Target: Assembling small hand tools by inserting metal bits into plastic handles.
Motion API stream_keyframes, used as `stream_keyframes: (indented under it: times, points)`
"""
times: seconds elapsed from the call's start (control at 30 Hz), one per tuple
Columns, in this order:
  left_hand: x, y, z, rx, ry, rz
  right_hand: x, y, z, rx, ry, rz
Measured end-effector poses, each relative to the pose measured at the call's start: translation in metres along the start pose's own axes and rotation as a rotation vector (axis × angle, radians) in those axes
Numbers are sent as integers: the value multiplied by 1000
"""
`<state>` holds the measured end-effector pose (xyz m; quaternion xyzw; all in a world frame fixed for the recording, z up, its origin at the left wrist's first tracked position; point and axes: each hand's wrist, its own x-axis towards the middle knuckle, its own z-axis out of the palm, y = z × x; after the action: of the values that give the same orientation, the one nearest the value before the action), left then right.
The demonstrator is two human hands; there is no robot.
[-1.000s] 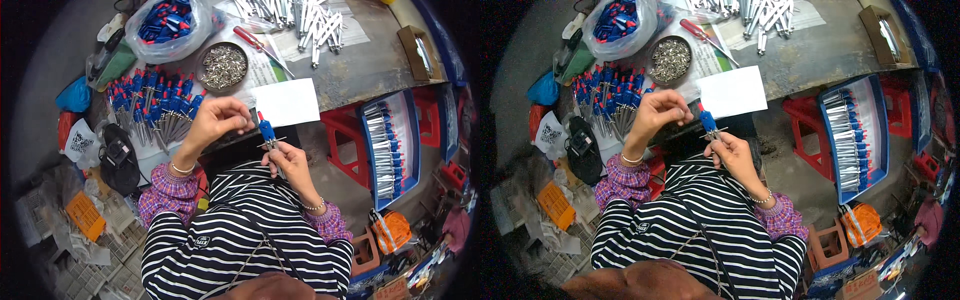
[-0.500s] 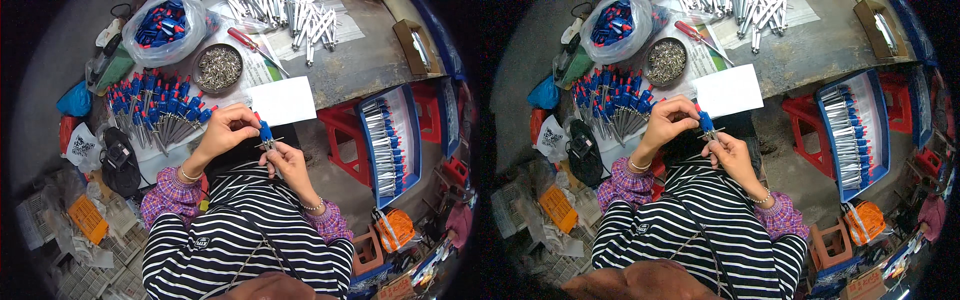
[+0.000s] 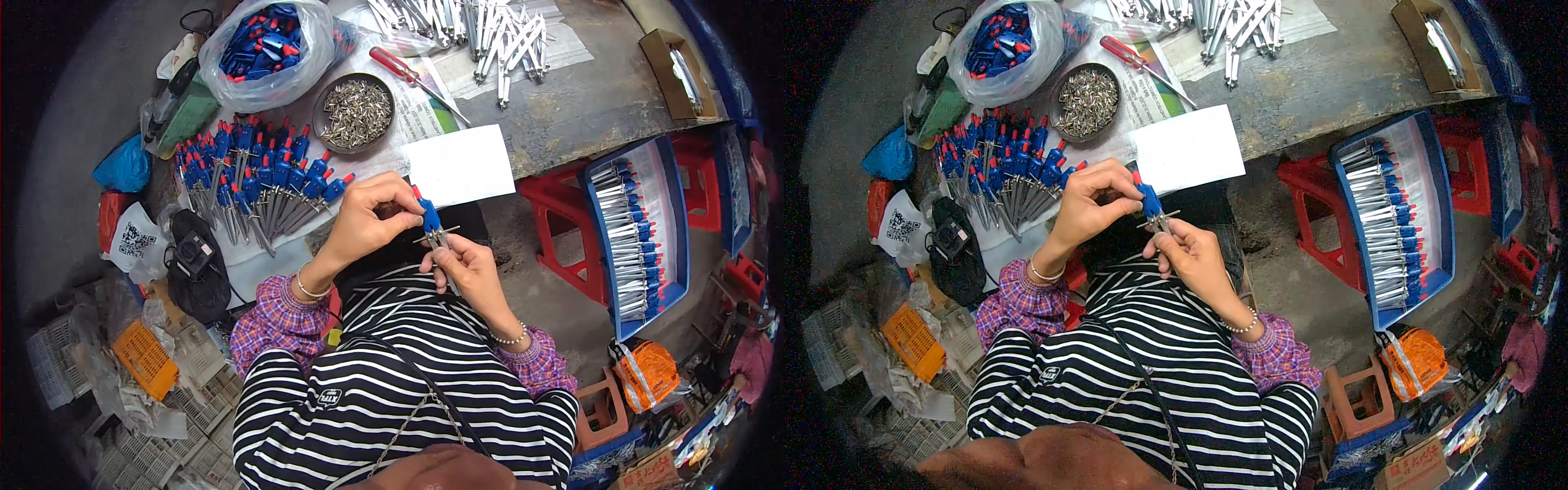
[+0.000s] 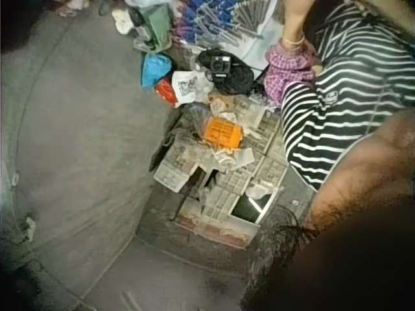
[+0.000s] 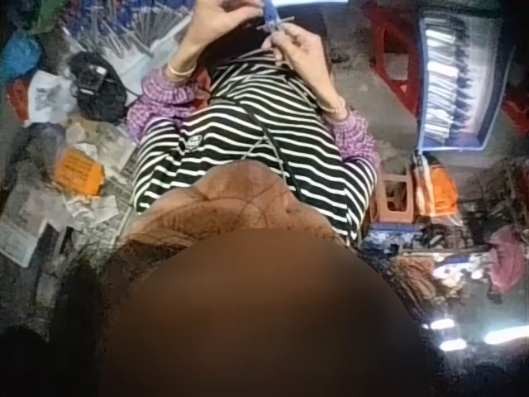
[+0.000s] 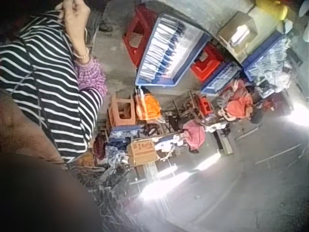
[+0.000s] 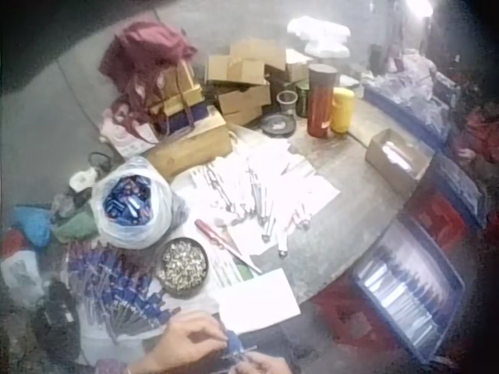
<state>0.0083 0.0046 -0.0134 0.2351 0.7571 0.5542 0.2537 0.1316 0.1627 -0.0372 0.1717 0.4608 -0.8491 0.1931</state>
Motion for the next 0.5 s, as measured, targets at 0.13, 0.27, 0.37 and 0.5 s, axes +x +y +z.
stream_keyframes:
  times: [0.13,0.27,0.37,0.5]
  points:
    - [-2,-1,0,-41,-16,-72,-1,2,3,-45,37,-36]
    - [-2,-3,0,-162,-20,-137,0,4,1,-146,66,-63]
    - [1,3,0,-244,5,-252,1,-2,1,-213,80,-82]
    - [6,4,-1,-424,-68,-307,-1,-7,-1,-262,76,-102]
